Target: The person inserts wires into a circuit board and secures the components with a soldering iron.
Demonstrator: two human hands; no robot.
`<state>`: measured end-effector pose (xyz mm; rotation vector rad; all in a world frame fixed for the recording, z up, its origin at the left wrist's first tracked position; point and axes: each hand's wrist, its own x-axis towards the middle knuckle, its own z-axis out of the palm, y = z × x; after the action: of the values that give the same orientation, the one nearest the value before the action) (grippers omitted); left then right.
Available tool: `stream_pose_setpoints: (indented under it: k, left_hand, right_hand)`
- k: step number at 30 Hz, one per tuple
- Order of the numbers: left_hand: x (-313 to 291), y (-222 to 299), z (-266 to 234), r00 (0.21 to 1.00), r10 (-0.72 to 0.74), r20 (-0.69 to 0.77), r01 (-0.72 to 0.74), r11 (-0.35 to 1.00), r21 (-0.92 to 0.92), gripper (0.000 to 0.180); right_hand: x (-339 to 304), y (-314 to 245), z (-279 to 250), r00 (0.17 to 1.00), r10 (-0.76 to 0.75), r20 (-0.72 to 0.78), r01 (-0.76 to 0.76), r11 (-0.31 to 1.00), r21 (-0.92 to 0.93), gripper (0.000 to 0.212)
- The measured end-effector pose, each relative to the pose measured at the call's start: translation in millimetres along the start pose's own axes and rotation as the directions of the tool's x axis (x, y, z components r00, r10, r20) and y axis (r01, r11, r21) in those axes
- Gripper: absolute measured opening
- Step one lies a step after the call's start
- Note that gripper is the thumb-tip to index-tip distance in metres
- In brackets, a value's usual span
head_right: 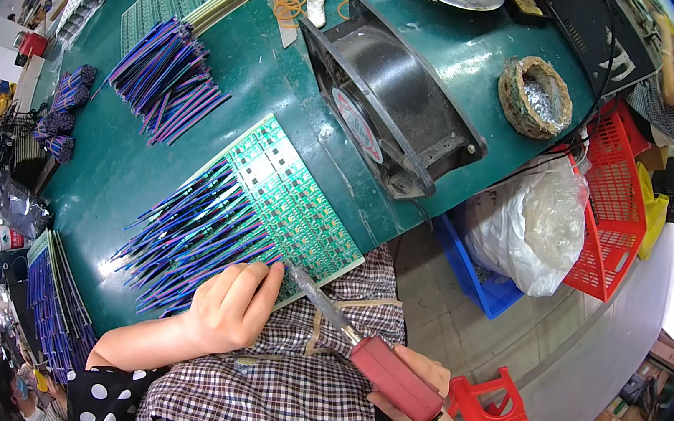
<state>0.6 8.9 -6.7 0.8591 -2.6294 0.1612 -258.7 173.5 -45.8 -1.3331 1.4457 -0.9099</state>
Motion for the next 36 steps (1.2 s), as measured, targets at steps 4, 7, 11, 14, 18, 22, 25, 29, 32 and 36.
stream_pose_setpoints:
  k: [4,7,11,14,18,22,25,29,32,36]
  left_hand:
    - [0.3,0.7,0.5,1.0,-0.001,0.005,0.001,1.0,-0.007,0.031]
    - [-0.5,0.7,0.3,1.0,0.001,0.012,-0.001,1.0,-0.001,0.03]
    - [-0.4,0.7,0.7,1.0,0.01,-0.002,-0.01,1.0,0.018,0.028]
    - [-1.0,1.0,0.5,1.0,0.024,0.006,-0.024,0.999,0.049,0.026]
    - [0.3,1.8,-0.3,0.998,0.056,0.04,-0.059,0.994,0.088,0.024]
    - [3.6,-0.7,-1.7,0.992,0.114,0.049,-0.119,0.986,0.114,0.019]
    - [3.2,0.1,-1.9,0.991,0.122,0.059,-0.13,0.981,0.143,0.019]
    - [3.5,0.5,-1.7,0.989,0.134,0.065,-0.142,0.98,0.143,0.019]
    - [3.7,0.8,-3.1,0.989,0.135,0.066,-0.143,0.981,0.13,0.018]
    - [3.6,0.6,-1.1,0.986,0.155,0.068,-0.163,0.977,0.138,0.017]
  right_hand:
    - [-0.5,-1.5,-1.0,0.992,-0.125,-0.034,0.125,0.992,-0.004,0.068]
    - [2.5,-9.7,-4.4,0.999,-0.043,-0.014,0.044,0.995,0.089,0.068]
    - [0.5,-5.7,-2.1,0.998,-0.056,-0.025,0.057,0.998,0.036,0.068]
    - [-1.1,-0.6,-1.4,0.997,-0.076,-0.033,0.076,0.997,-0.004,0.066]
    - [2.0,-2.2,0.3,0.994,-0.097,-0.051,0.098,0.995,0.006,0.066]
    - [-0.7,-1.3,-1.4,0.997,-0.07,-0.036,0.072,0.995,0.067,0.066]
    - [-1.0,-4.6,-2.6,0.998,-0.065,-0.025,0.067,0.995,0.078,0.066]
    - [-5.8,-9.4,-4.9,0.996,0.083,-0.018,-0.077,0.966,0.245,0.067]
    - [-10.3,4.4,-1.5,0.997,-0.037,-0.067,0.043,0.995,0.094,0.067]
    - [-5.7,2.8,-2.4,0.998,-0.053,-0.023,0.053,0.999,-0.009,0.068]
